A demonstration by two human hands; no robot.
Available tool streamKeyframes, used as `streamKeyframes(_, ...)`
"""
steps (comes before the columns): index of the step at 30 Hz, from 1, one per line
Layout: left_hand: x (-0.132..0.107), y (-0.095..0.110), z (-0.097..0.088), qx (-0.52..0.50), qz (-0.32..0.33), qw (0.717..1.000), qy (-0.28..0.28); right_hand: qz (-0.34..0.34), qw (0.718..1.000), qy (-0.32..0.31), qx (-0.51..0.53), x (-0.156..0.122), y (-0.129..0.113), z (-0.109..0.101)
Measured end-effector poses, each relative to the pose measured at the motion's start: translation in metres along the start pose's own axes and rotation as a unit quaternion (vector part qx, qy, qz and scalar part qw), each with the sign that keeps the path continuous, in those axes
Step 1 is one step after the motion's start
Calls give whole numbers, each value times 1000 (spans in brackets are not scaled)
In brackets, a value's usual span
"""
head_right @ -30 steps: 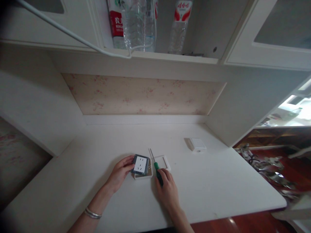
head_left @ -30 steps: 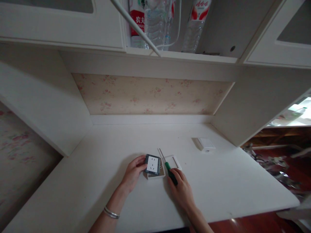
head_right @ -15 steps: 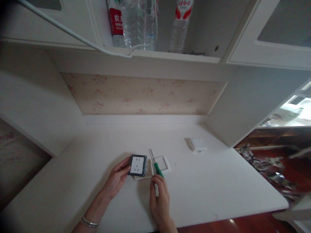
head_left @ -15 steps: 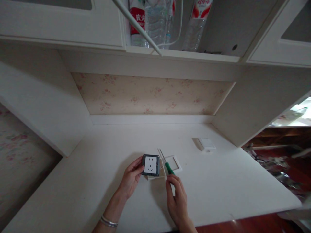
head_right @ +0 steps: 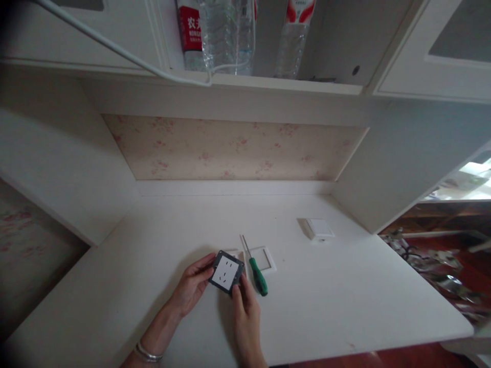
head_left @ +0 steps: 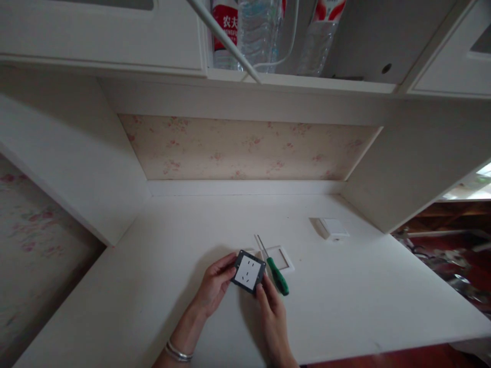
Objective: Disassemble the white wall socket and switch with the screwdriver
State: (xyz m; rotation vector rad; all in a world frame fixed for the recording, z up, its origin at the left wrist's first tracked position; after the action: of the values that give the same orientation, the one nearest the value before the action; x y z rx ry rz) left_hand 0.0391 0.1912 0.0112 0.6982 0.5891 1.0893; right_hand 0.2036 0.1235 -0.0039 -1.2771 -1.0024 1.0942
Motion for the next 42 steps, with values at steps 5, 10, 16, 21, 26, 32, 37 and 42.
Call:
streamKeyframes(5, -1, -5, 4, 11, -13, 1000, -11, 9, 1000, -5, 12, 0, 9, 0)
streamKeyframes(10, -2, -1, 8, 29, -10, 999, -25, 24, 999, 6, 30, 3, 4, -1)
streamKeyframes(16, -4, 2, 3, 26, 2, 1000, 2, 33, 998, -20, 43, 14, -16, 4)
streamKeyframes(21, -4, 3, 3, 18, 6, 1000, -1, 37, 998, -26, 35, 18, -22, 9)
streamKeyframes(26, -4, 5, 2, 24, 9, 1000, 2, 35, 999, -27, 21, 19, -24, 11)
streamKeyframes(32, -5, 3, 3, 43, 3, 999, 7, 40, 998, -36, 27, 19, -24, 12)
streamKeyframes(37, -5, 6, 5, 71, 11, 997, 13, 26, 999, -37, 18, 19, -27, 11)
streamKeyframes(42, -3, 3, 7, 75, 2, 997, -10, 38, 999, -27, 25, 20, -23, 9)
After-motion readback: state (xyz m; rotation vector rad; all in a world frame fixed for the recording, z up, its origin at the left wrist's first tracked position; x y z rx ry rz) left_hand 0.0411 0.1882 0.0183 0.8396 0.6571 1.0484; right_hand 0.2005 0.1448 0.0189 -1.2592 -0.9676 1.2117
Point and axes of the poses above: each hand's wrist, its own x-axis towards the middle knuckle, its own z-axis out of the palm, y = z × x, the point moved 8 cm from there along x, towards the middle knuckle, and after that the axes turned 9 degrees about -y, right-handed, at the moved point
